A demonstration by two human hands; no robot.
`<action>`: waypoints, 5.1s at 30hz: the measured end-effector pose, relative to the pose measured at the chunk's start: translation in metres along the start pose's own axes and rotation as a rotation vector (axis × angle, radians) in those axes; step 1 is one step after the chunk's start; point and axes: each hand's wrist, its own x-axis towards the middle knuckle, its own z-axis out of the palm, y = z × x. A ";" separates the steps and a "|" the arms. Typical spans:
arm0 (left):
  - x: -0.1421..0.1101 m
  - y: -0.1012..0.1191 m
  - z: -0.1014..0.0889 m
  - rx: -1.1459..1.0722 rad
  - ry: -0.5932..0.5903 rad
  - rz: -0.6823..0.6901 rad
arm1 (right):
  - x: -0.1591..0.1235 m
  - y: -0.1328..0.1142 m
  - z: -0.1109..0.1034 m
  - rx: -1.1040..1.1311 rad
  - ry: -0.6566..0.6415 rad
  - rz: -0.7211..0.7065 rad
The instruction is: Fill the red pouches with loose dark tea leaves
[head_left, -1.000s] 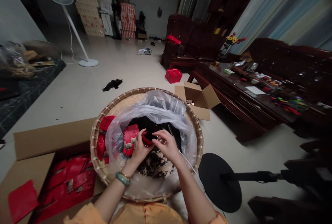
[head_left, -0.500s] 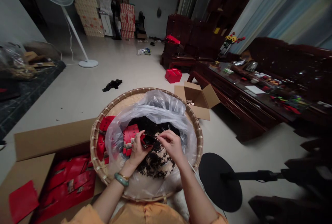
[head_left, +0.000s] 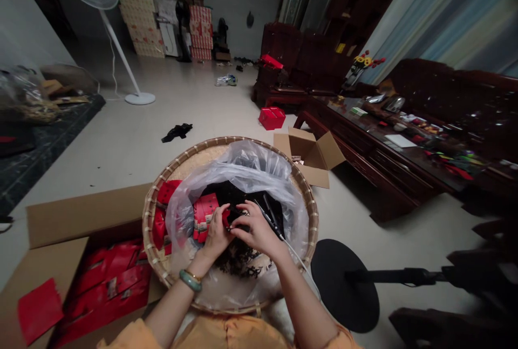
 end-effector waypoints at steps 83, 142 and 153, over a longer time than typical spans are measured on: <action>0.014 0.034 -0.004 -0.833 -0.626 -0.866 | 0.017 0.056 0.043 -0.043 0.206 0.414; 0.019 0.026 -0.017 -1.118 -0.551 -1.052 | 0.003 0.056 -0.007 0.377 -0.218 0.328; 0.017 0.025 -0.018 -1.124 -0.627 -1.041 | 0.000 0.058 -0.002 0.389 -0.200 0.311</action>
